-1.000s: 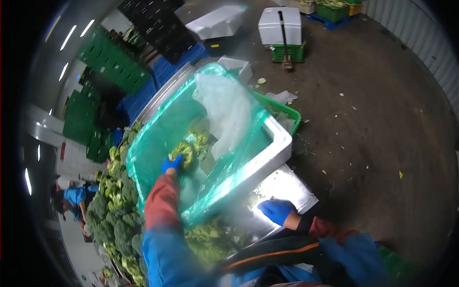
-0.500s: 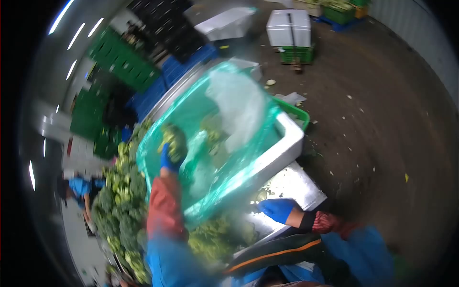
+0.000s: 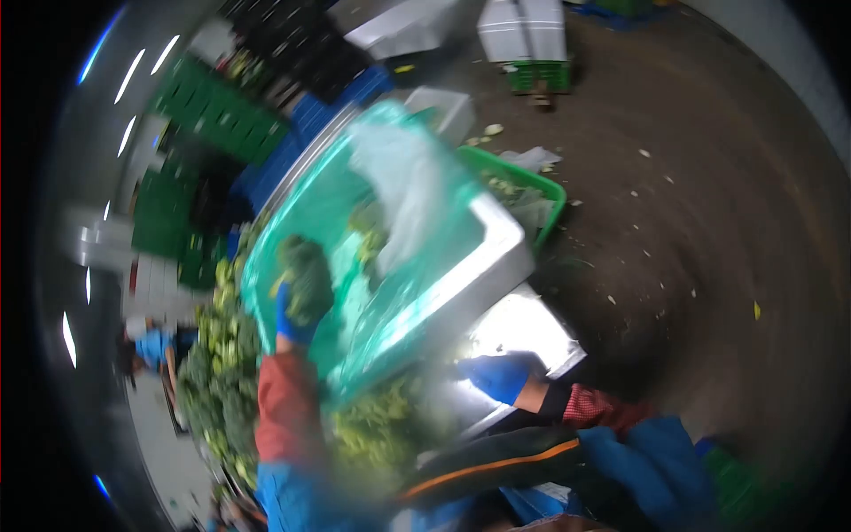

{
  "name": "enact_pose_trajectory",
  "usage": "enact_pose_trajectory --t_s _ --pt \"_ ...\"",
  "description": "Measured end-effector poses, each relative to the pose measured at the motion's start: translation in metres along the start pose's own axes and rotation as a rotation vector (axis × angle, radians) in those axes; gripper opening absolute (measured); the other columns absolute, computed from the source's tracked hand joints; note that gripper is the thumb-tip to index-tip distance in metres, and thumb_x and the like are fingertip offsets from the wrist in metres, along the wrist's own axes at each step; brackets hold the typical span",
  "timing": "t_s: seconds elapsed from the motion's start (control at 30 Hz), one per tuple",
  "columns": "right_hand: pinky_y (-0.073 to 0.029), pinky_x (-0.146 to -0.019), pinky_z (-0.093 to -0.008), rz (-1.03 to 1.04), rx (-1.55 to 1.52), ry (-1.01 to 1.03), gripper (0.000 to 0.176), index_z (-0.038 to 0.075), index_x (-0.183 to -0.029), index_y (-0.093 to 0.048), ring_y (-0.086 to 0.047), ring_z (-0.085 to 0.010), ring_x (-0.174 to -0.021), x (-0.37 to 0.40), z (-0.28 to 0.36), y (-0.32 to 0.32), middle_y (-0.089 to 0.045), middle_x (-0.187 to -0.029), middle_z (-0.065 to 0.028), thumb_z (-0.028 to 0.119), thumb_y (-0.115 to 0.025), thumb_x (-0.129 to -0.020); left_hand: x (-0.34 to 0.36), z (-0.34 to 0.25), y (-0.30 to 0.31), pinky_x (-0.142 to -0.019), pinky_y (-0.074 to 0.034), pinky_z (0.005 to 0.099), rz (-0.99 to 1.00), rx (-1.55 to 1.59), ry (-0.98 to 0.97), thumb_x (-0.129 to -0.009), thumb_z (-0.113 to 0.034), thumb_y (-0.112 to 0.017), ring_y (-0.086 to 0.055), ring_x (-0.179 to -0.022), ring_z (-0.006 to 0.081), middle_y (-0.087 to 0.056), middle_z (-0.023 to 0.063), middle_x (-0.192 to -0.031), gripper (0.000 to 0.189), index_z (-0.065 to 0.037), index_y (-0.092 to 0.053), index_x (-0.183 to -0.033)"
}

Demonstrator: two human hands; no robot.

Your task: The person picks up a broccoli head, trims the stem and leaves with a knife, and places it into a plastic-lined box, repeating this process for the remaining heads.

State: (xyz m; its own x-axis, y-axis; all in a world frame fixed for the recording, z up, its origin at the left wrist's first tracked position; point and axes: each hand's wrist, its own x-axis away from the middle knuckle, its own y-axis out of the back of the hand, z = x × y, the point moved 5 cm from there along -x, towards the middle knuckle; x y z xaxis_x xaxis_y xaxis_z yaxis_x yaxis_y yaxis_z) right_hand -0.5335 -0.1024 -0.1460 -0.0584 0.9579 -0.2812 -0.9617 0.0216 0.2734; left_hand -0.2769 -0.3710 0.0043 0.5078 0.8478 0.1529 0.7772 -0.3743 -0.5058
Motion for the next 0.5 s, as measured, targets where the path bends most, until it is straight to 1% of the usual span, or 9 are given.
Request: enact_pose_trajectory --t_s 0.07,0.1,0.13,0.23,0.3,0.33,0.4,0.43,0.5 --pt "-0.053 -0.065 -0.0326 0.104 0.196 -0.015 0.021 0.01 -0.106 -0.066 -0.066 -0.0237 -0.074 -0.016 0.046 0.029 -0.068 -0.092 -0.0075 0.012 -0.059 -0.087 0.018 0.011 0.019 -0.095 -0.046 0.0365 -0.289 0.02 0.017 -0.097 -0.031 -0.046 -0.059 -0.106 0.0228 -0.06 0.011 -0.12 0.043 -0.004 -0.048 -0.131" --pt "-0.053 -0.067 -0.0338 0.071 0.05 -0.03 0.019 0.009 -0.104 -0.066 -0.067 -0.0253 -0.077 -0.029 0.069 0.037 -0.068 -0.091 -0.0101 0.009 -0.057 -0.087 0.022 0.011 0.002 -0.094 -0.047 0.0361 -0.218 -0.088 -0.012 -0.095 -0.031 -0.051 -0.061 -0.104 0.0234 -0.06 0.0125 -0.12 0.045 -0.003 -0.047 -0.131" --pt "-0.053 -0.071 -0.034 0.147 0.206 -0.052 0.021 0.007 -0.106 -0.065 -0.067 -0.0267 -0.08 -0.027 0.058 0.025 -0.068 -0.091 -0.0127 0.006 -0.055 -0.088 0.028 0.011 -0.009 -0.076 -0.052 0.0317 -0.296 -0.219 -0.026 -0.093 -0.029 -0.056 -0.062 -0.094 0.0151 -0.064 0.0079 -0.103 0.037 -0.003 -0.056 -0.119" --pt "-0.052 -0.081 -0.0321 0.154 0.118 -0.021 0.022 0.001 -0.105 -0.066 -0.067 -0.0242 -0.092 -0.021 0.052 0.005 -0.069 -0.098 -0.0135 0.007 -0.049 -0.092 0.048 0.014 -0.022 -0.072 -0.048 0.0313 -0.438 -0.551 -0.074 -0.082 -0.038 -0.07 -0.063 -0.086 0.017 -0.066 0.0055 -0.094 0.04 -0.009 -0.062 -0.109" --pt "-0.046 -0.061 -0.0232 0.147 0.178 0.061 0.026 0.001 -0.114 -0.063 -0.057 -0.0086 -0.066 -0.015 0.041 -0.008 -0.066 -0.081 -0.0047 0.009 -0.049 -0.094 0.054 0.022 -0.025 -0.062 -0.047 0.0261 -0.402 -0.443 -0.099 -0.075 -0.032 -0.079 -0.062 -0.077 0.0123 -0.067 0.0034 -0.09 0.047 -0.01 -0.059 -0.112" --pt "-0.045 -0.058 -0.0229 0.155 -0.062 -0.062 0.028 0.001 -0.117 -0.061 -0.054 -0.0084 -0.062 -0.013 0.024 -0.009 -0.063 -0.078 -0.0041 0.013 -0.048 -0.095 0.056 0.028 -0.021 -0.058 -0.048 0.0246 -0.452 -0.473 -0.07 -0.073 -0.028 -0.081 -0.062 -0.073 0.0108 -0.067 0.0035 -0.089 0.049 -0.008 -0.059 -0.112" --pt "-0.043 -0.051 -0.0224 0.188 -0.498 -0.382 0.034 0.001 -0.123 -0.056 -0.049 -0.0079 -0.054 -0.012 0.002 -0.019 -0.057 -0.071 -0.003 0.019 -0.044 -0.097 0.071 0.018 -0.045 -0.057 -0.049 0.0244 -0.405 -0.294 -0.284 -0.073 -0.023 -0.081 -0.063 -0.07 0.0098 -0.069 0.0041 -0.092 0.05 -0.009 -0.059 -0.115" --pt "-0.039 -0.048 -0.0196 0.206 -0.572 -0.363 0.04 -0.001 -0.128 -0.052 -0.043 -0.0054 -0.053 -0.024 0.027 -0.024 -0.05 -0.068 -0.0004 0.025 -0.045 -0.098 0.074 0.02 -0.048 -0.055 -0.049 0.0244 -0.405 -0.25 -0.371 -0.072 -0.022 -0.081 -0.063 -0.071 0.0098 -0.069 0.0049 -0.091 0.052 -0.008 -0.058 -0.117" --pt "-0.032 -0.044 -0.0173 0.19 -0.549 -0.271 0.05 -0.002 -0.133 -0.046 -0.036 -0.0029 -0.05 -0.053 0.086 -0.026 -0.043 -0.064 0.0027 0.032 -0.048 -0.096 0.074 0.023 -0.052 -0.075 -0.053 0.0296 -0.335 -0.129 -0.619 -0.072 -0.021 -0.081 -0.063 -0.086 0.0129 -0.067 0.0061 -0.098 0.052 -0.005 -0.058 -0.115"
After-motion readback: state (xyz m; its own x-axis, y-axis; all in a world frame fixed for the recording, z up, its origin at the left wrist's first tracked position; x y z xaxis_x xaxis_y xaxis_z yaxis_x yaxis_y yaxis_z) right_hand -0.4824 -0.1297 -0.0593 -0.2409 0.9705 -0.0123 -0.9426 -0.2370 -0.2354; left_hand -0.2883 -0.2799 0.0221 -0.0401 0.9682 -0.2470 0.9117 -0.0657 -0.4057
